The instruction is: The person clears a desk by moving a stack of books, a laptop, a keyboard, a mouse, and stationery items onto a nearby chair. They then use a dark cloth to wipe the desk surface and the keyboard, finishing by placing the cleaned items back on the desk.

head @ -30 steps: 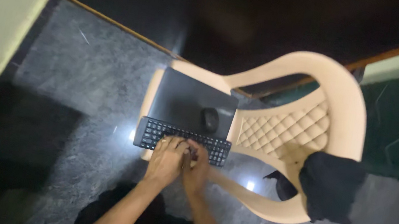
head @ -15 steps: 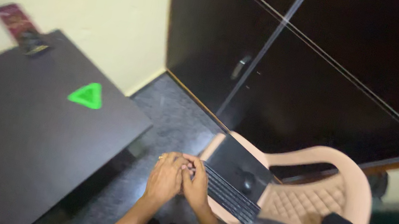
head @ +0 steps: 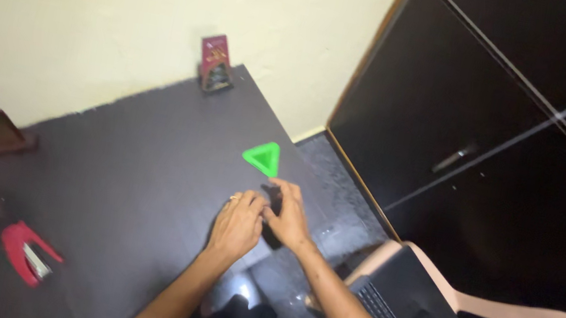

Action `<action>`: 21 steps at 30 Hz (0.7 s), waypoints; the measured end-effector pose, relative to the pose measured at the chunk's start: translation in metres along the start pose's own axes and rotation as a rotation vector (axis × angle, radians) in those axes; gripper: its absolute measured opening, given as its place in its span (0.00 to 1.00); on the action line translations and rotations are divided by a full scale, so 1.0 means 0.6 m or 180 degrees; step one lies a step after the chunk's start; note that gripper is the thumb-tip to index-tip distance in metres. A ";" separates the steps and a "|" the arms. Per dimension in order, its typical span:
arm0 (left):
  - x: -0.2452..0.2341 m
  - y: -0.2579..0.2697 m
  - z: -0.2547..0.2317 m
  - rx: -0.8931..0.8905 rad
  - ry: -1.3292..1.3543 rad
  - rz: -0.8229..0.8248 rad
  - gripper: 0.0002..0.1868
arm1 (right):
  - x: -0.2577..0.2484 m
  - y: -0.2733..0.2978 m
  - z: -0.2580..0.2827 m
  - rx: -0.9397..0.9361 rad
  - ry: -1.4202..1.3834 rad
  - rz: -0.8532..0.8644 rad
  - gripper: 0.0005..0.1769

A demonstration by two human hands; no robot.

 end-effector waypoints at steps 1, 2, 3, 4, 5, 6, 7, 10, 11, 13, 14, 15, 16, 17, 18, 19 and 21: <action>-0.005 -0.012 0.022 -0.0017 -0.0019 0.0012 0.14 | 0.011 -0.029 0.000 -0.0047 0.0215 -0.0005 0.42; -0.010 -0.021 0.044 -0.0037 -0.0038 0.0040 0.15 | 0.021 -0.056 -0.001 -0.0079 0.0425 -0.0009 0.47; -0.014 -0.030 0.067 -0.0057 -0.0056 0.0068 0.17 | 0.031 -0.081 0.000 -0.0111 0.0635 -0.0013 0.52; -0.016 -0.037 0.089 -0.0070 -0.0022 0.0105 0.17 | 0.042 -0.104 -0.006 0.0006 0.0842 0.0026 0.54; -0.018 -0.045 0.109 -0.0083 0.0013 0.0142 0.18 | 0.051 -0.125 -0.013 0.0122 0.1049 0.0065 0.55; -0.017 -0.053 0.128 -0.0096 0.0060 0.0168 0.18 | 0.057 -0.143 -0.020 0.0233 0.1272 0.0106 0.57; -0.019 -0.056 0.146 -0.0140 0.0111 0.0162 0.18 | 0.066 -0.155 -0.027 0.0321 0.1363 0.0187 0.56; -0.023 -0.069 0.193 -0.0245 0.0222 0.0140 0.18 | 0.085 -0.185 -0.051 0.0450 0.1568 0.0361 0.50; -0.024 -0.073 0.208 -0.0252 0.0232 0.0140 0.18 | 0.091 -0.191 -0.057 0.0412 0.1587 0.0367 0.46; -0.018 -0.079 0.231 -0.0352 0.0288 0.0187 0.18 | 0.100 -0.194 -0.066 0.0295 0.1592 0.0415 0.38; -0.014 -0.084 0.245 -0.0443 0.0318 0.0216 0.18 | 0.104 -0.198 -0.065 0.0194 0.1567 0.0452 0.36; -0.010 -0.087 0.255 -0.0535 0.0349 0.0245 0.18 | 0.105 -0.203 -0.061 0.0094 0.1542 0.0487 0.33; -0.011 -0.092 0.260 -0.0527 0.0370 0.0185 0.17 | 0.105 -0.210 -0.063 0.0161 0.1529 0.0596 0.33; -0.012 -0.096 0.263 -0.0519 0.0390 0.0124 0.17 | 0.099 -0.213 -0.063 0.0229 0.1517 0.0704 0.33; -0.013 -0.106 0.265 -0.0503 0.0407 0.0049 0.17 | 0.094 -0.224 -0.061 0.0285 0.1511 0.0804 0.33; -0.017 -0.117 0.269 -0.0509 0.0438 -0.0039 0.17 | 0.090 -0.235 -0.057 0.0310 0.1509 0.0844 0.34; -0.025 -0.140 0.274 -0.0539 0.0500 -0.0233 0.17 | 0.084 -0.252 -0.051 0.0343 0.1516 0.0943 0.36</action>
Point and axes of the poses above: each hand's wrist, its own y-axis away from the middle knuckle, its own x-axis out of the palm, z = x × y, the point moved 10 cm from there along -y, towards the middle knuckle, and after that the axes turned 1 degree about -y, right-handed, at the moved point
